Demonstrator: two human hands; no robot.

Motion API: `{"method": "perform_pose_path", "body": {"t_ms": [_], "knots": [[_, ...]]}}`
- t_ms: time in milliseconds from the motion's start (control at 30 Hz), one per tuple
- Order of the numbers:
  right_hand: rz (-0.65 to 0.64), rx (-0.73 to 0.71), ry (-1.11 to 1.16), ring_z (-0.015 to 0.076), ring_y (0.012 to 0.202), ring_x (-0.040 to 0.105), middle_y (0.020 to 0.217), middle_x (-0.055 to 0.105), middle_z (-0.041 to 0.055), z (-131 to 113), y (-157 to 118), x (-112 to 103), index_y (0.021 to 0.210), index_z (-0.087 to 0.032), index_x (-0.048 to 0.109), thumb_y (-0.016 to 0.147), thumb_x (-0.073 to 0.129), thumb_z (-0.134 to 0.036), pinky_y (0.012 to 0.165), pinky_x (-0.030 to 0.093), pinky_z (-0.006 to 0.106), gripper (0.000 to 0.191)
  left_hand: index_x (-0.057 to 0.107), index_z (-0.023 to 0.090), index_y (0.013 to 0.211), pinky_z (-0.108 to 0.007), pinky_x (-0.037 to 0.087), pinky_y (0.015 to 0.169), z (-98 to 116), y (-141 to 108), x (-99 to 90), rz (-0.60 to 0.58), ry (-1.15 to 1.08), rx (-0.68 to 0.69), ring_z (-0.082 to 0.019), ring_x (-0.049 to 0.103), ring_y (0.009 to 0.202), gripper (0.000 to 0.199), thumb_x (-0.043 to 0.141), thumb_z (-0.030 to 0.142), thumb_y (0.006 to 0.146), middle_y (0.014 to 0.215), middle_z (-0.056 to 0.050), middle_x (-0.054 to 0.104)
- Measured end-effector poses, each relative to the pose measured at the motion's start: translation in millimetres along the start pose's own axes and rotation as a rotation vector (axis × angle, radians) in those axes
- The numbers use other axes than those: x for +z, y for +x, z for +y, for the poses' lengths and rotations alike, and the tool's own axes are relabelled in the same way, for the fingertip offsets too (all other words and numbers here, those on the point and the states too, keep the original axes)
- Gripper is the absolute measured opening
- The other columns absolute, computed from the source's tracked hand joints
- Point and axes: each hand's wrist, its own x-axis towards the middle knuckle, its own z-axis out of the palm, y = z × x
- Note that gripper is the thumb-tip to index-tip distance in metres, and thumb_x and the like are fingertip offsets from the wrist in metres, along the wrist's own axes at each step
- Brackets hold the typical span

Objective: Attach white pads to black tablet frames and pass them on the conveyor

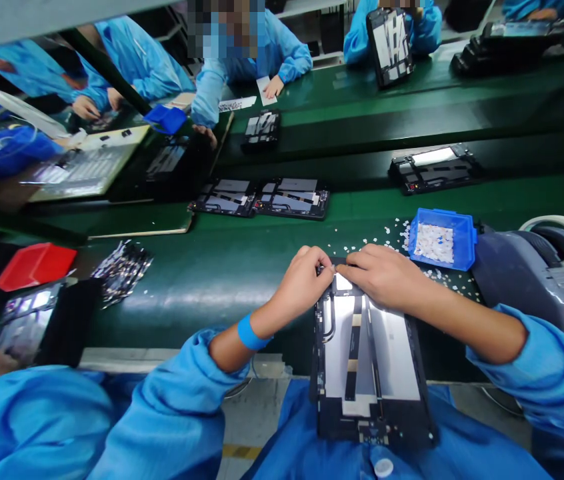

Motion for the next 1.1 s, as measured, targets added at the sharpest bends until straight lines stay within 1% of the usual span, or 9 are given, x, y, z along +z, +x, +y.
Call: {"method": "perform_pose_path", "body": {"t_ms": [200, 433, 600, 667, 733, 833, 900, 1000, 1100], "knots": [[0.018, -0.001, 0.005, 0.0229, 0.087, 0.048, 0.103, 0.068, 0.01, -0.2, -0.1, 0.4, 0.122, -0.016, 0.072, 0.105, 0.049, -0.017, 0.074, 0.034, 0.037, 0.028, 0.049, 0.022, 0.094, -0.026, 0.04, 0.066, -3.9, 6.4, 6.4, -0.06, -0.331, -0.242, -0.013, 0.049, 0.074, 0.021, 0.061, 0.013, 0.079, 0.083, 0.004, 0.046], [0.026, 0.002, 0.018, 0.0228, 0.087, 0.049, 0.102, 0.068, 0.0106, 0.5, -2.9, 2.0, 0.122, -0.017, 0.072, 0.104, 0.05, -0.017, 0.073, 0.033, 0.036, 0.029, 0.054, 0.021, 0.098, -0.03, 0.046, 0.08, -6.9, -0.4, 9.0, 0.018, -0.154, -0.124, -0.017, 0.053, 0.09, 0.018, 0.061, 0.017, 0.082, 0.094, -0.001, 0.054], [0.035, 0.007, 0.016, 0.0225, 0.086, 0.051, 0.102, 0.07, 0.0103, -0.1, 3.8, 2.7, 0.12, -0.018, 0.074, 0.104, 0.05, -0.017, 0.074, 0.036, 0.037, 0.029, 0.056, 0.02, 0.111, -0.033, 0.05, 0.087, -3.4, 0.1, 4.2, -0.092, -0.136, -0.101, -0.019, 0.057, 0.098, 0.029, 0.063, 0.017, 0.083, 0.105, -0.004, 0.058], [0.072, 0.021, 0.021, 0.0232, 0.087, 0.055, 0.105, 0.072, 0.0106, 0.0, 1.7, 0.0, 0.118, -0.018, 0.075, 0.105, 0.049, -0.019, 0.076, 0.039, 0.037, 0.029, 0.057, 0.019, 0.119, -0.036, 0.05, 0.092, -2.3, -4.2, -0.3, -0.071, -0.111, -0.084, -0.02, 0.057, 0.104, 0.036, 0.064, 0.019, 0.084, 0.112, -0.006, 0.058], [0.159, 0.09, 0.042, 0.0251, 0.095, 0.06, 0.113, 0.074, 0.0119, -0.9, -10.8, -6.1, 0.118, -0.018, 0.075, 0.104, 0.047, -0.019, 0.082, 0.044, 0.039, 0.031, 0.056, 0.02, 0.128, -0.039, 0.049, 0.099, -2.7, -18.7, -6.3, 0.025, -0.065, -0.053, -0.021, 0.056, 0.109, 0.043, 0.065, 0.023, 0.087, 0.121, -0.008, 0.057], [0.274, 0.405, 0.065, 0.0279, 0.097, 0.069, 0.11, 0.076, 0.0134, -9.4, -48.4, -21.1, 0.123, -0.015, 0.072, 0.104, 0.047, -0.024, 0.085, 0.051, 0.041, 0.033, 0.053, 0.021, 0.139, -0.039, 0.051, 0.098, -5.8, -60.6, -12.3, 0.112, -0.042, -0.078, -0.021, 0.058, 0.103, 0.046, 0.058, 0.027, 0.093, 0.119, -0.008, 0.056], [0.183, 0.617, 0.109, 0.0278, 0.08, 0.072, 0.094, 0.078, 0.0108, -22.5, -74.8, -33.0, 0.127, -0.017, 0.07, 0.104, 0.05, -0.034, 0.071, 0.053, 0.039, 0.035, 0.05, 0.023, 0.147, -0.04, 0.054, 0.096, -8.0, -93.0, -9.1, 0.005, -0.053, -0.089, -0.022, 0.06, 0.101, 0.052, 0.056, 0.029, 0.095, 0.117, -0.008, 0.058], [-0.048, 0.696, 0.291, 0.0258, 0.063, 0.07, 0.084, 0.077, 0.007, -49.8, -92.6, -50.4, 0.139, -0.019, 0.062, 0.1, 0.057, -0.043, 0.057, 0.049, 0.035, 0.045, 0.046, 0.027, 0.155, -0.049, 0.052, 0.108, -10.6, -129.3, 6.6, -0.129, -0.059, -0.024, -0.03, 0.058, 0.121, 0.06, 0.058, 0.03, 0.096, 0.13, -0.012, 0.058], [-0.063, 0.667, 0.499, 0.0221, 0.064, 0.069, 0.085, 0.077, 0.0038, -65.3, -74.2, -62.1, 0.15, -0.021, 0.051, 0.1, 0.058, -0.039, 0.057, 0.048, 0.031, 0.053, 0.036, 0.03, 0.163, -0.055, 0.043, 0.121, -15.1, -140.2, 16.9, -0.005, -0.116, -0.035, -0.035, 0.047, 0.144, 0.069, 0.058, 0.035, 0.097, 0.152, -0.014, 0.05]]}}
